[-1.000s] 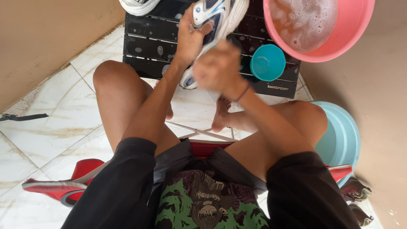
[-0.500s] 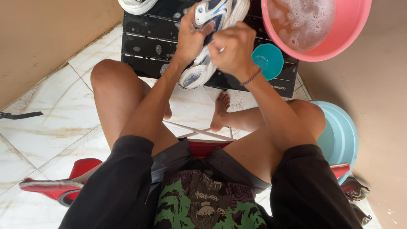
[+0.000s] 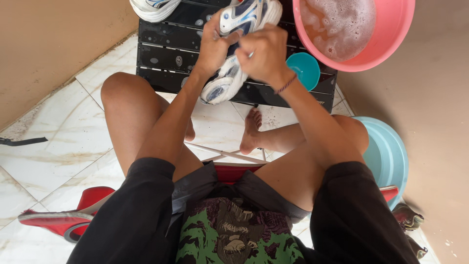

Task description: The person scrubs a white and blue sneaker with a light blue brush, repeatedly dipping the brush into a pink basin of soapy water. The person holds the shoe with the left hand and scrubs various parts of the upper and sole with the right hand.

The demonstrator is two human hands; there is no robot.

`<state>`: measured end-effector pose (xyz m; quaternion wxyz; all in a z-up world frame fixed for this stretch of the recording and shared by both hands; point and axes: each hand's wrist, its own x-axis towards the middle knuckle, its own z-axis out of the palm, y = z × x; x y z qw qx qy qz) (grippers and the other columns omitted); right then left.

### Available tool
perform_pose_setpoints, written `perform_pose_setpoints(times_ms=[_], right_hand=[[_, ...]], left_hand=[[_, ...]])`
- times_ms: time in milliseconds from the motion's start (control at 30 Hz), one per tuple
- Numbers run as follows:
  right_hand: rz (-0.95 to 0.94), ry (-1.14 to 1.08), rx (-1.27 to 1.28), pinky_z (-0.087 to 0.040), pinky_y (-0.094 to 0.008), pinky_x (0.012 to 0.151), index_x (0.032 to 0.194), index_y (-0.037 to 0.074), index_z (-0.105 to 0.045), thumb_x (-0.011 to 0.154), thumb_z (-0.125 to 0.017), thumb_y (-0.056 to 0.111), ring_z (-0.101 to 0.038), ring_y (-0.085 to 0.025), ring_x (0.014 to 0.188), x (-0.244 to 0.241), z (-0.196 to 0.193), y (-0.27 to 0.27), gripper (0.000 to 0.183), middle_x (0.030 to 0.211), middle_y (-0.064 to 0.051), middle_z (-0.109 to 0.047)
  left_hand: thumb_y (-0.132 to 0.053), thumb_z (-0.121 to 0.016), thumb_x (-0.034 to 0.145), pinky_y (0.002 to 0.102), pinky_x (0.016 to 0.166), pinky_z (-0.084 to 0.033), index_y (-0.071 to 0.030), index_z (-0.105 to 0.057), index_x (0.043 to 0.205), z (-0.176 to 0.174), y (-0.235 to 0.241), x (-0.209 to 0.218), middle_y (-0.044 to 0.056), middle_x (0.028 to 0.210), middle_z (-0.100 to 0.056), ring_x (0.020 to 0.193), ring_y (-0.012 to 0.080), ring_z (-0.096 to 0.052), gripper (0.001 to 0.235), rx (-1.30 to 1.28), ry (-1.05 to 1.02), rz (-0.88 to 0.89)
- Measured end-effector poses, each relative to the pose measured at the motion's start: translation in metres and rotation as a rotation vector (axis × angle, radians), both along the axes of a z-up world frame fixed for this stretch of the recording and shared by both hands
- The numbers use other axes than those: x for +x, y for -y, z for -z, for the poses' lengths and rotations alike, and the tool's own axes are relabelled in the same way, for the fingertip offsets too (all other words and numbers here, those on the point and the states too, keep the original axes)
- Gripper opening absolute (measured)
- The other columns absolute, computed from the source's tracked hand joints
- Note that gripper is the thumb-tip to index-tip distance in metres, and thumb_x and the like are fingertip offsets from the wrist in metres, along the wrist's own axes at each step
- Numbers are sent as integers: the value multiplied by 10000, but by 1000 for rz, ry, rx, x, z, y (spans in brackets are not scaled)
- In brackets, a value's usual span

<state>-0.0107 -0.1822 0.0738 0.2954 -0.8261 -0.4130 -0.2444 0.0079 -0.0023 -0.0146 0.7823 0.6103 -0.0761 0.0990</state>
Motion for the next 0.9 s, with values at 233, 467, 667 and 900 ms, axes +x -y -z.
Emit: perform_pose_setpoints(times_ms=[233, 467, 667, 900], right_hand=[[-277, -14, -1, -342, -381, 580, 595, 242, -490, 747, -610, 48, -325, -178, 536, -68, -44, -30, 274, 572, 81, -394], [-113, -49, 18, -306, -338, 603, 565, 176, -360, 746, -652, -6, -238, -127, 538, 11, 7, 18, 388, 545, 44, -237], [-98, -62, 93, -273, -343, 607, 577, 163, -310, 710, -644, -26, -223, -124, 542, -23, -13, -9, 406, 548, 39, -227], [-318, 25, 55, -234, -354, 633, 614, 185, -345, 702, -568, -44, -198, -167, 589, -65, -40, -37, 332, 595, 42, -252]], left_hand=[[-33, -933, 928, 348, 1066, -597, -82, -773, 1402, 11, -2, 5, 25, 1271, -815, 1170, 175, -757, 503, 77, -26, -114], [54, -899, 959, 339, 1048, -627, -56, -757, 1385, -2, -11, 5, 38, 1221, -856, 1120, 168, -781, 462, -97, -78, -12], [86, -862, 962, 379, 1117, -615, -29, -733, 1409, 1, -15, 9, 73, 1268, -847, 1194, 220, -786, 480, -158, -97, -12], [32, -881, 967, 360, 1068, -610, -57, -753, 1388, -6, -9, 5, 33, 1231, -846, 1144, 182, -772, 449, -81, -85, -30]])
